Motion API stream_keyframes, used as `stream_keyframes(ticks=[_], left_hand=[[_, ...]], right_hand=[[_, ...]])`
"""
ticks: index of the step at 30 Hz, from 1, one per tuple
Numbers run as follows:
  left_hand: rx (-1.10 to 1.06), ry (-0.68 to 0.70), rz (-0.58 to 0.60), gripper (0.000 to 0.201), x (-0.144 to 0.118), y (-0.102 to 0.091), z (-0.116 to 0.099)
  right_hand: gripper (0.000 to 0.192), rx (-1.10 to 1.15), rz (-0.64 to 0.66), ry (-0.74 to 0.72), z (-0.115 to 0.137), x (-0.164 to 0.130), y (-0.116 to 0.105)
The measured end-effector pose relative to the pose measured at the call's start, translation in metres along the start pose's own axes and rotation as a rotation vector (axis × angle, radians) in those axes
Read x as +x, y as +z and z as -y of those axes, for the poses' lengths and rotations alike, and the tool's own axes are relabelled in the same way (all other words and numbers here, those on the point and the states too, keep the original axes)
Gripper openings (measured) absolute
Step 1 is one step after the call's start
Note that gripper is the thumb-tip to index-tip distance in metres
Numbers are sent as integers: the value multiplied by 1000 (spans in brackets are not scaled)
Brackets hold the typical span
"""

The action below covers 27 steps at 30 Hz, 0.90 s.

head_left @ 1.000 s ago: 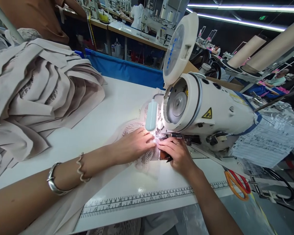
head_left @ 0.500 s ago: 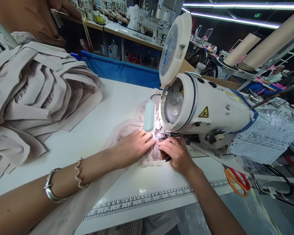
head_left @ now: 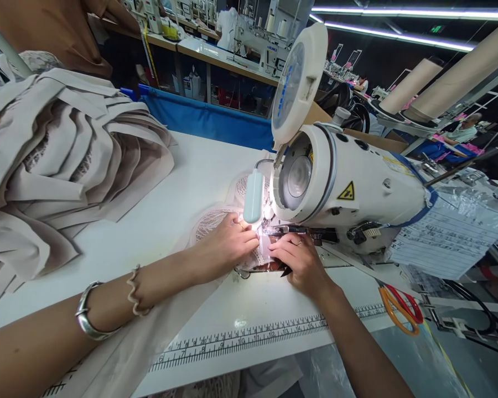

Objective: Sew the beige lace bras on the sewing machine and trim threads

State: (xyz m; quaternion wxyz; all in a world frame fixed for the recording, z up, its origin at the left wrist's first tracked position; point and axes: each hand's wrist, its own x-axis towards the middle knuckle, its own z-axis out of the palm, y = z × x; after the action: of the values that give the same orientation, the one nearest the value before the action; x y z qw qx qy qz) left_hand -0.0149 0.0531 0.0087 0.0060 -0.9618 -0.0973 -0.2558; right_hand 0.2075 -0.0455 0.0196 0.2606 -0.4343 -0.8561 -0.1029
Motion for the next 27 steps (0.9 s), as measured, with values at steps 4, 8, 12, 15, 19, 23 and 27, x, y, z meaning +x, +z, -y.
stream_keyframes(ticks=[4, 8, 12, 15, 19, 23, 27], left_hand=[[48, -6, 4, 24, 4, -5, -12], [-34, 82, 78, 34, 6, -5, -22], [-26, 62, 60, 40, 2, 2, -21], [-63, 26, 45, 45, -1, 6, -16], [-87, -18, 18, 42, -1, 7, -8], [-101, -40, 57, 35, -2, 6, -3], [-138, -86, 57, 35, -3, 7, -3]], right_hand=[[26, -17, 1, 14, 0, 0, -1], [26, -7, 7, 28, -1, 0, 0], [26, 0, 5, 29, -2, -2, 0], [27, 1, 1, 24, -2, -2, 0], [34, 4, -13, 26, -1, 0, -1], [43, 3, 11, 50, -2, 0, -1], [42, 0, 3, 61, -2, 0, -2]])
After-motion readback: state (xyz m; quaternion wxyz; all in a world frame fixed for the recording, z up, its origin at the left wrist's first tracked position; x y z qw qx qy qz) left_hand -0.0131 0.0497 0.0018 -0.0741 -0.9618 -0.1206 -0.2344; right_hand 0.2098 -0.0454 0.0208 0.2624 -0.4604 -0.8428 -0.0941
